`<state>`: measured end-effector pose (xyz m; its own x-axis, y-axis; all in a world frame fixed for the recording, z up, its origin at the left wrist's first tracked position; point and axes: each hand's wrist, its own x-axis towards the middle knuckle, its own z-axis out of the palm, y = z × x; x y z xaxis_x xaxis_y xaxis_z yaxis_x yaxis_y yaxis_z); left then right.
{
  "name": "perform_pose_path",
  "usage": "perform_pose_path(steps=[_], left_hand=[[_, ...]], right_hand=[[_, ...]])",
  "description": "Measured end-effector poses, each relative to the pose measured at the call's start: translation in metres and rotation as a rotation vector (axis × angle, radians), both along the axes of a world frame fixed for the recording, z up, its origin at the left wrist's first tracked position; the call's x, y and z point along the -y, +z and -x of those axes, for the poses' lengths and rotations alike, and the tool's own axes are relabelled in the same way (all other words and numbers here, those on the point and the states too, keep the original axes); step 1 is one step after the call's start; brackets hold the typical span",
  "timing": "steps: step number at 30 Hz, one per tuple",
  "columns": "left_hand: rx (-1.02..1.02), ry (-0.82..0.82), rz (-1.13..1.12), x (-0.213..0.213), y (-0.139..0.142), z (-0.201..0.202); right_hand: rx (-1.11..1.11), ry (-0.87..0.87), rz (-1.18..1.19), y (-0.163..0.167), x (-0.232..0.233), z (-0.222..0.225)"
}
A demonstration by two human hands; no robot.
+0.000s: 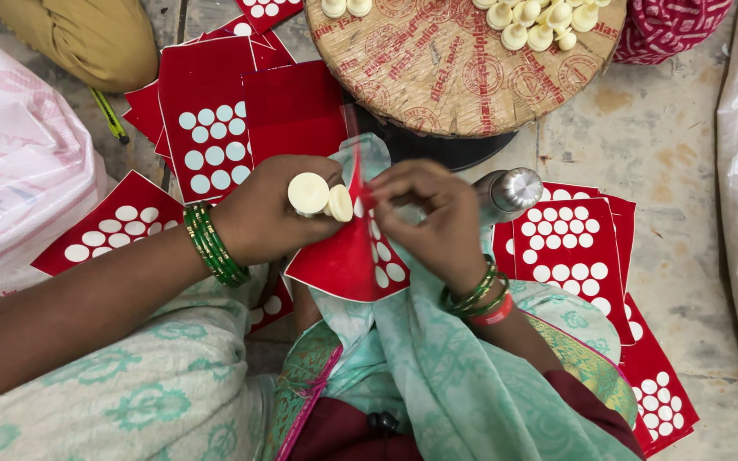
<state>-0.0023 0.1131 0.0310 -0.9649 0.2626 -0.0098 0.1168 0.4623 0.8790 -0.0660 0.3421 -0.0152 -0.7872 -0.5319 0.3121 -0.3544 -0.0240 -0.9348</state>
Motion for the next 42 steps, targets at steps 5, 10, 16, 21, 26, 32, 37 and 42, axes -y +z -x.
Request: perform_pose_path(steps=[5,10,16,21,26,32,37,42], left_hand=[[0.043,-0.007,-0.035,-0.001,0.002,0.000],[0.066,-0.063,-0.065,-0.005,0.005,-0.002],[0.052,-0.086,-0.072,-0.007,0.007,-0.002],[0.081,-0.068,-0.033,-0.007,0.005,-0.002],[0.079,-0.068,-0.025,-0.005,0.003,-0.002],[0.066,-0.074,-0.056,-0.006,0.003,-0.001],[0.065,-0.064,-0.018,-0.005,0.003,0.000],[0.092,-0.050,-0.075,0.000,-0.003,-0.001]], right_hand=[[-0.446,-0.407,-0.017,0.020,-0.007,-0.018],[-0.752,-0.462,-0.048,0.025,-0.001,-0.037],[-0.793,-0.470,-0.069,0.026,0.002,-0.041],[-0.766,-0.444,-0.069,0.024,0.001,-0.042],[-0.748,-0.414,-0.075,0.024,0.001,-0.042],[-0.729,-0.368,-0.057,0.027,0.003,-0.040],[-0.718,-0.325,-0.057,0.028,0.002,-0.037],[-0.694,-0.193,-0.093,0.032,-0.002,-0.029]])
